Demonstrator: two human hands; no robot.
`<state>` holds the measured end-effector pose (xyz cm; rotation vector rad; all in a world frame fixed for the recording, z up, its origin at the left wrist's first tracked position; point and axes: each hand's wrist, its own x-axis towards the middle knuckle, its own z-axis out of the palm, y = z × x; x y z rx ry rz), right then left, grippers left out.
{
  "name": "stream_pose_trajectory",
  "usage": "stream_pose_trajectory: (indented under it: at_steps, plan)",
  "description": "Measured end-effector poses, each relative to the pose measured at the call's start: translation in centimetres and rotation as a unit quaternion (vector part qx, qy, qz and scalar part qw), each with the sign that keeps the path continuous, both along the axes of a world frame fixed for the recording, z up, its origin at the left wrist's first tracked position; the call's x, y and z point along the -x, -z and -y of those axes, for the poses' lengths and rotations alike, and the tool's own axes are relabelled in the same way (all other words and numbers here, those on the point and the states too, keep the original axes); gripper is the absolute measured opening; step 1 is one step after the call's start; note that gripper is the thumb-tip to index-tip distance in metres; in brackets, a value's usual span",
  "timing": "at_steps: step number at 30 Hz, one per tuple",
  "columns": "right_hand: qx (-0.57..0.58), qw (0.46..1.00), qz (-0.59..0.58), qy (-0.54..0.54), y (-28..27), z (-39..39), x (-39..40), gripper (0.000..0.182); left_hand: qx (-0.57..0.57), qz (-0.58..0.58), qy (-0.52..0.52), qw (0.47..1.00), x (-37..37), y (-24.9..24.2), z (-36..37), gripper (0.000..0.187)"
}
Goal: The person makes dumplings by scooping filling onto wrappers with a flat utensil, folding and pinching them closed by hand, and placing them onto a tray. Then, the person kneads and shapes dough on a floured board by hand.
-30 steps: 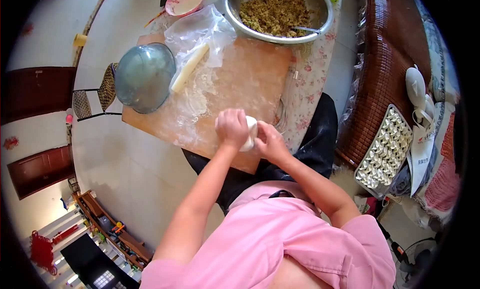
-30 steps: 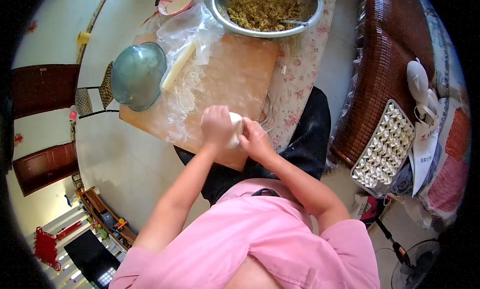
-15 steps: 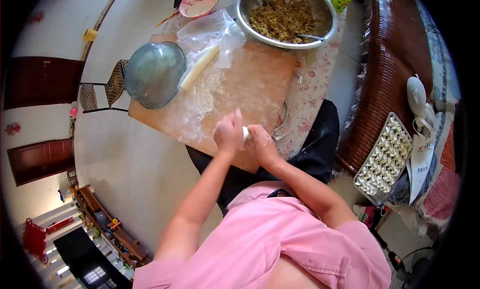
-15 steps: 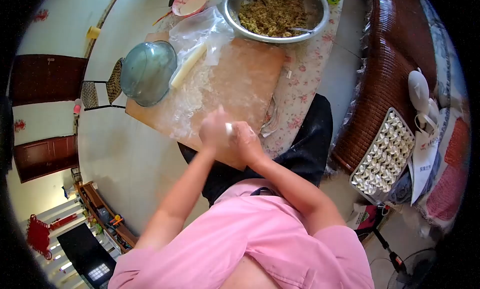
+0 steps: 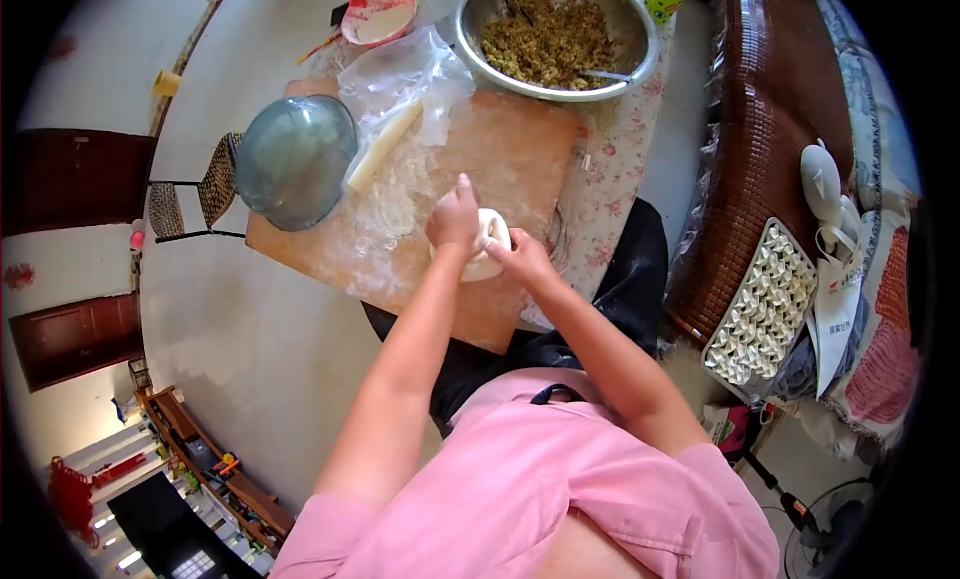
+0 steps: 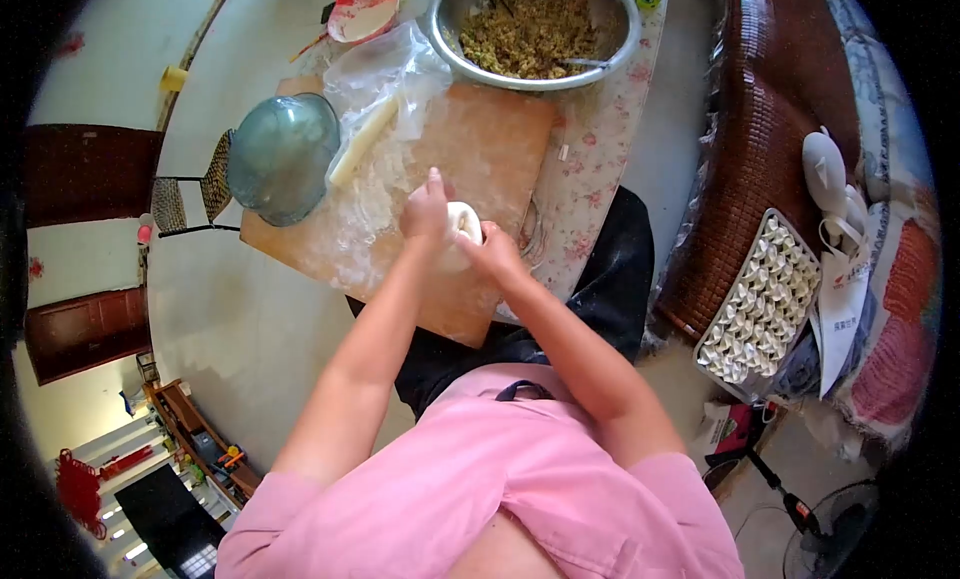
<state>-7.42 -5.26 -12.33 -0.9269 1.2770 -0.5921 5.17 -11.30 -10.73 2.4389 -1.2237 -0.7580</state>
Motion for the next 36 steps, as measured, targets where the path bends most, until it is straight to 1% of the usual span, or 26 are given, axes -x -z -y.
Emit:
stream_pose_trajectory:
  at_steps: [1,2,4,5,6,7,8,9,10,11,12,13,14,18,20,22,23,24,26,28,29,30,31,33,34,36]
  plan:
    - [0.134,0.986,-0.101,0.013,0.0,-0.5,-0.8,0.043,-0.03,-0.188,-0.034,0.981,-1.3,0.1,0.2,0.064]
    - [0.136,0.986,-0.099,0.014,0.3,-1.4,-0.9,0.043,-0.029,-0.185,-0.034,0.982,-1.9,0.7,-0.1,0.064]
    - [0.372,0.918,-0.137,-0.021,-2.5,-3.3,-1.1,0.044,-0.057,-0.287,-0.098,0.951,-2.0,-2.2,-2.9,0.067]
    - [0.35,0.936,-0.047,-0.002,-1.5,-4.2,-1.6,0.045,-0.062,-0.172,-0.053,0.982,-0.5,-6.3,-4.8,0.053]
    - [0.346,0.937,-0.047,-0.002,-2.0,-4.5,-1.5,0.045,-0.066,-0.172,-0.054,0.981,-0.9,-4.4,-6.7,0.053]
    - [0.39,0.919,-0.054,-0.019,-2.9,-4.7,-1.0,0.041,0.103,-0.005,0.077,0.992,-1.4,-0.9,-8.5,0.043]
    - [0.432,0.899,-0.066,-0.037,-3.3,-4.7,-0.3,0.037,0.268,0.154,0.202,0.929,-1.2,1.2,-10.0,0.034]
    - [0.319,0.918,-0.093,-0.218,-3.0,-3.3,-0.1,0.031,0.31,0.161,0.228,0.909,-0.4,0.2,-10.5,0.027]
    - [0.334,0.9,-0.157,-0.234,-6.4,-3.1,0.6,0.025,0.358,0.157,0.256,0.884,-0.1,-0.9,-10.3,0.022]
    - [0.322,0.944,-0.036,-0.069,-1.4,-4.9,0.4,0.03,0.348,0.182,0.302,0.868,-0.6,0.6,-9.9,0.022]
    - [0.411,0.909,-0.026,0.064,0.0,-5.5,-0.3,0.033,0.342,0.178,0.321,0.865,-0.9,1.1,-8.9,0.021]
    - [0.347,0.933,-0.07,0.056,0.7,-6.2,-0.1,0.052,0.308,0.158,0.324,0.881,-1.3,2.2,-7.8,0.019]
    - [0.278,0.952,-0.078,0.1,1.0,-6.1,-0.9,0.055,0.287,0.172,0.327,0.884,-1.6,2.2,-6.8,0.019]
    - [0.162,0.978,-0.072,0.108,1.2,-2.4,-1.6,0.055,0.139,0.082,0.186,0.969,-1.5,1.9,-1.9,0.037]
    - [0.096,0.99,-0.049,0.089,-0.8,-0.9,-1.0,0.05,0.056,-0.033,0.063,0.996,-0.1,-0.1,-0.6,0.044]
    - [0.154,0.98,-0.058,0.112,-1.3,-1.5,-2.3,0.05,0.041,-0.35,-0.112,0.929,-3.7,5.0,1.0,0.055]
    - [0.201,0.97,-0.07,0.121,-1.2,-2.1,-3.1,0.05,-0.05,-0.44,-0.117,0.889,-5.2,3.4,1.6,0.06]
    - [0.203,0.969,-0.068,0.125,-0.8,-2.6,-3.3,0.05,-0.049,-0.438,-0.113,0.89,-5.4,1.9,0.8,0.06]
    - [0.465,0.882,0.067,0.048,1.0,-3.4,-3.7,0.052,-0.024,-0.309,-0.035,0.95,-4.8,-0.5,-2.1,0.054]
    - [0.498,0.863,0.066,0.056,2.6,-4.0,-4.8,0.051,0.057,-0.208,0.033,0.976,-4.5,0.6,-6.0,0.043]
    - [0.528,0.845,0.058,0.062,3.1,-4.1,-4.6,0.05,0.132,-0.045,0.136,0.981,-3.8,0.8,-8.0,0.038]
    - [0.525,0.847,0.054,0.064,3.1,-4.2,-3.9,0.05,0.202,0.118,0.231,0.944,-2.9,1.0,-9.5,0.034]
    - [0.525,0.849,0.03,0.047,2.9,-4.7,-3.3,0.047,0.199,0.116,0.232,0.945,-2.2,0.9,-9.9,0.034]
    - [0.522,0.853,-0.01,0.019,2.6,-4.4,-2.2,0.045,0.319,0.188,0.317,0.873,-1.1,0.8,-9.9,0.029]
    - [0.518,0.855,-0.012,0.022,2.4,-4.3,-2.1,0.045,0.316,0.186,0.322,0.873,-1.3,1.0,-9.2,0.029]
    - [0.397,0.917,-0.026,0.045,1.7,-4.1,-2.0,0.054,0.191,0.204,0.307,0.91,-2.3,1.5,-6.6,0.029]
